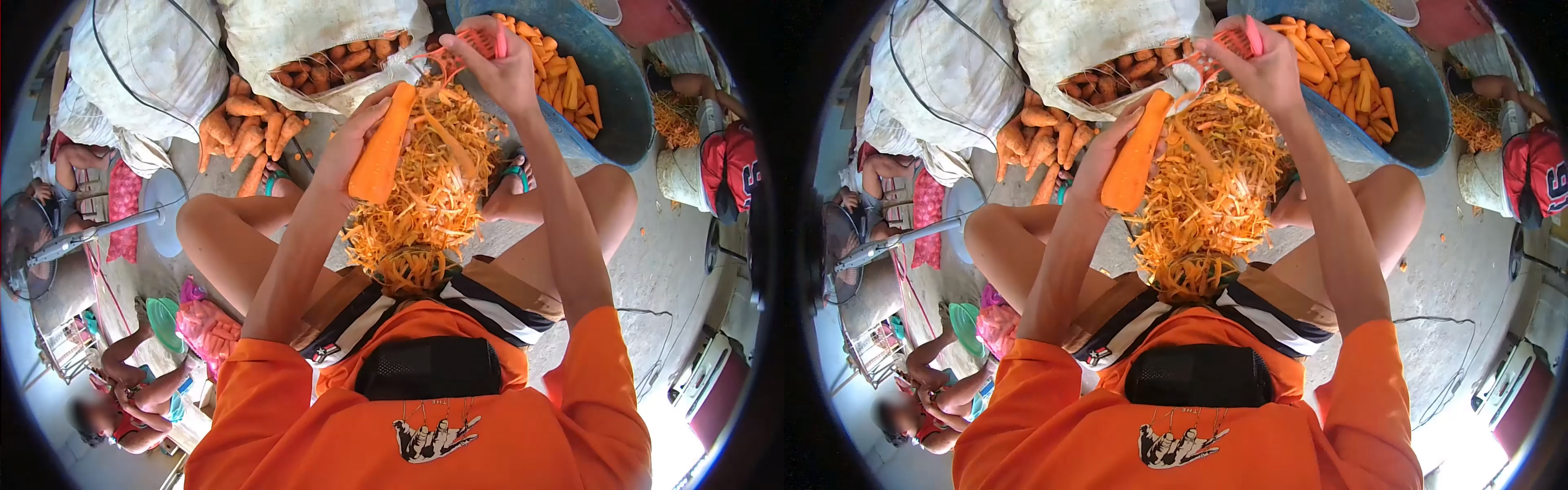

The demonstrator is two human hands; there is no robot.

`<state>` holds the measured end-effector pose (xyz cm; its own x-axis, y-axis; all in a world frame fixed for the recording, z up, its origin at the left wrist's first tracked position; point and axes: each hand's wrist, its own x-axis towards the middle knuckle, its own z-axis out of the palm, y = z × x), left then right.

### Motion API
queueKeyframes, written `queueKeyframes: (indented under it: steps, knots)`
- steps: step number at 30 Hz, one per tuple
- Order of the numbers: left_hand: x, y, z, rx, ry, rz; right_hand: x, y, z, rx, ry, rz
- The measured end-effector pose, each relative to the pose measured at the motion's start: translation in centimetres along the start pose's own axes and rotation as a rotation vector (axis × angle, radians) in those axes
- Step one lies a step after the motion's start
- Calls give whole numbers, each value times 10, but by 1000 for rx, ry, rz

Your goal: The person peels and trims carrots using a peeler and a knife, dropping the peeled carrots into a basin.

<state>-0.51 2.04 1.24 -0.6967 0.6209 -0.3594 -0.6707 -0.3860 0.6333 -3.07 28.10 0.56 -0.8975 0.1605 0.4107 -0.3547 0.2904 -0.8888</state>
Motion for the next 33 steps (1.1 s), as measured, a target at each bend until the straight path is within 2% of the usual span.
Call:
queueKeyframes:
  steps: [1, 3, 4, 5, 7, 8, 9, 11, 12, 14, 15, 16, 17, 18, 19, 21, 22, 23, 24, 25, 27, 29, 31, 32, 33]
  knots:
    - [4, 1, -7, 4, -1, 9, -3, -14, 8, 3, -1, -9]
    - [14, -2, -26, -57, -98, -53, -32, -49, 32, 137, -184, -82]
    - [5, 4, 3, -71, -36, -24, -33, -68, 39, -5, -317, -383]
    - [7, 4, 2, -69, -33, -23, -31, -66, 37, -2, -316, -384]
    - [3, -2, -2, -4, -35, -9, -31, -54, 29, -171, -278, -171]
    - [-2, 4, -7, 44, -16, -109, -20, -30, 28, 277, -144, 1]
    - [-1, 2, -5, 44, -26, -110, 1, -27, 16, -9, -41, -32]
    - [0, 1, -1, 29, -12, -41, -1, -26, 3, 108, 60, -19]
    - [5, 0, -5, 35, -47, -13, -10, -38, 11, 108, 56, -30]
    - [6, 1, 0, 21, -35, 3, -32, -62, 30, 96, -155, -98]
    - [6, 2, 4, 12, -26, 12, -32, -68, 32, 98, -154, -104]
    - [-3, 3, 12, -8, 76, 29, -31, -75, 32, 42, -256, -204]
    - [-2, 1, 8, -6, 85, 19, -35, -78, 34, -11, -358, -294]
    - [0, -2, 3, 7, 20, 21, -32, -54, 29, -118, -307, -191]
    - [3, -3, 0, 20, -58, 34, -22, -31, 26, 61, -141, -107]
    - [4, -1, -4, -19, -78, 3, 1, -25, 1, 28, 28, -26]
    - [5, 2, -6, -111, -79, -74, 1, -25, 0, 25, 31, -34]
    - [7, 6, -8, -200, -78, -150, -2, -24, 3, 206, -28, 16]
    - [7, 6, 2, -265, -13, -117, -5, -27, 7, 389, -91, 70]
    - [6, 5, 7, -263, -11, -116, -15, -45, 13, 392, -91, 69]
    - [9, 5, 13, -129, 72, -5, -33, -89, 29, -84, -306, -374]
    - [11, 0, 1, -66, 116, -12, -35, -66, 33, -128, -289, -401]
    - [9, -3, -3, -222, 15, -137, -17, -23, 19, 337, -76, 7]
    - [14, -5, -13, -383, -105, -187, -7, -3, 4, 332, -72, 4]
    - [15, -9, -13, -382, -109, -185, 1, 16, -14, 40, 59, -57]
